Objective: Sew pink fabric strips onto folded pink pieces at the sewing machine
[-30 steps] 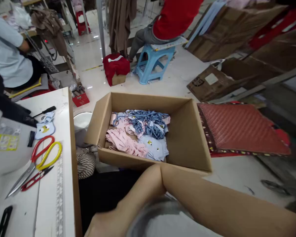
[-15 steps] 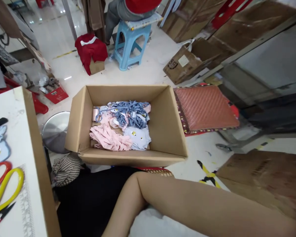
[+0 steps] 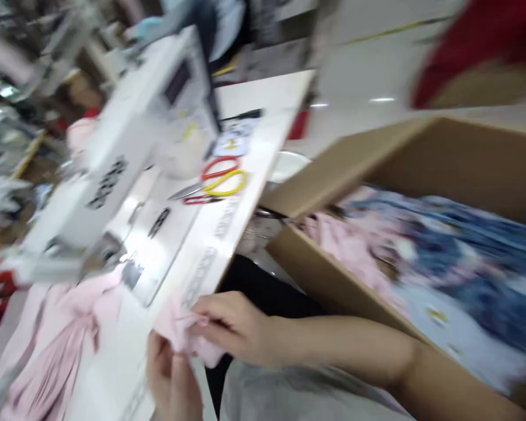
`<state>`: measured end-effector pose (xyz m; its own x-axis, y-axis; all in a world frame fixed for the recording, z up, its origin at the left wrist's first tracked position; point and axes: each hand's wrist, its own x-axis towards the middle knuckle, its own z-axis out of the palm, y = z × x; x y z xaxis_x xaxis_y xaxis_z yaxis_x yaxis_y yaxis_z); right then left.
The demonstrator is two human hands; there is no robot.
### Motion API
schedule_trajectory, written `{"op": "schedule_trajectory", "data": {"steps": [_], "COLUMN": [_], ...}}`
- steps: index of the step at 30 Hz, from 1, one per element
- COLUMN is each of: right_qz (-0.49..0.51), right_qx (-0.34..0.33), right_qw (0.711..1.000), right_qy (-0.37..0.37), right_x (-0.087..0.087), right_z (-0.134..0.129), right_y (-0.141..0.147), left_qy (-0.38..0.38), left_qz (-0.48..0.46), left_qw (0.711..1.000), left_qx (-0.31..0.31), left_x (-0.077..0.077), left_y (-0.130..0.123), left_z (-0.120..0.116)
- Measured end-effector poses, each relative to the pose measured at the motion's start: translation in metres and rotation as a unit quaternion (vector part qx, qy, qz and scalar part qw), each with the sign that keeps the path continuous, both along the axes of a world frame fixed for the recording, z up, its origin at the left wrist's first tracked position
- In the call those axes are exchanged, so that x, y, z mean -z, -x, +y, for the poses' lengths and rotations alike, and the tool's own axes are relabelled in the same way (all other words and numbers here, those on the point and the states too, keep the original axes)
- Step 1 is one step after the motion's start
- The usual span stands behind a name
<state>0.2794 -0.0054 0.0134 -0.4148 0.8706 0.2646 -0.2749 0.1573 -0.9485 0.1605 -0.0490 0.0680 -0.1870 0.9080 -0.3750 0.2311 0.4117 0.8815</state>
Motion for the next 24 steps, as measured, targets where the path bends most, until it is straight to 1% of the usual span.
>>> {"op": "schedule_trajectory", "data": {"steps": [1, 3, 4, 6, 7, 8, 9, 10, 12, 13, 15, 17, 19, 20, 22, 24], "right_qz": [0.003, -0.013, -0.034, -0.095, -0.13, -0.162, -0.189, -0.207, -0.209, -0.2, -0.182, -0.174, -0.174, -0.169, -0.153, -0.151], "right_qx": [0.0, -0.018, -0.026, -0.03, -0.028, -0.016, 0.009, 0.042, 0.104, 0.121, 0.122, 0.117, 0.112, 0.097, 0.046, -0.021], "right_qw": [1.0, 1.0, 0.999, 0.995, 0.991, 0.984, 0.976, 0.964, 0.941, 0.935, 0.932, 0.927, 0.92, 0.921, 0.932, 0.95], "right_qy": [-0.005, -0.014, -0.012, -0.017, -0.034, -0.066, -0.112, -0.161, -0.245, -0.268, -0.29, -0.312, -0.333, -0.338, -0.326, -0.271], "right_x": [-0.002, -0.002, -0.002, 0.001, 0.001, 0.001, 0.0, -0.003, -0.012, -0.017, -0.024, -0.026, -0.024, -0.023, -0.023, -0.027], "right_z": [0.002, 0.003, 0.001, -0.004, -0.007, -0.008, -0.008, -0.007, -0.005, -0.004, -0.004, -0.004, -0.002, 0.0, 0.005, 0.01], "right_y": [0.002, 0.006, 0.008, 0.008, 0.008, 0.007, 0.007, 0.008, 0.016, 0.022, 0.037, 0.05, 0.057, 0.057, 0.051, 0.042], "left_qy": [-0.015, -0.031, -0.037, -0.065, -0.084, -0.097, -0.1, -0.098, -0.087, -0.087, -0.095, -0.106, -0.111, -0.111, -0.105, -0.097], "left_qz": [-0.027, -0.094, -0.113, -0.089, -0.072, -0.067, -0.083, -0.122, -0.24, -0.289, -0.339, -0.346, -0.332, -0.323, -0.301, -0.268], "left_qw": [0.998, 0.987, 0.981, 0.975, 0.97, 0.966, 0.962, 0.959, 0.944, 0.933, 0.915, 0.907, 0.91, 0.915, 0.928, 0.945], "left_qx": [-0.055, -0.13, -0.154, -0.195, -0.215, -0.231, -0.238, -0.235, -0.21, -0.199, -0.198, -0.215, -0.22, -0.215, -0.192, -0.158], "left_x": [0.002, 0.008, 0.01, 0.011, 0.011, 0.01, 0.009, 0.007, 0.005, 0.004, 0.004, 0.007, 0.011, 0.014, 0.018, 0.02], "left_y": [0.004, 0.012, 0.017, 0.025, 0.029, 0.033, 0.035, 0.037, 0.038, 0.036, 0.03, 0.025, 0.023, 0.024, 0.029, 0.037], "left_z": [-0.005, -0.007, -0.007, -0.01, -0.012, -0.015, -0.017, -0.02, -0.023, -0.023, -0.024, -0.026, -0.03, -0.031, -0.034, -0.035]}}
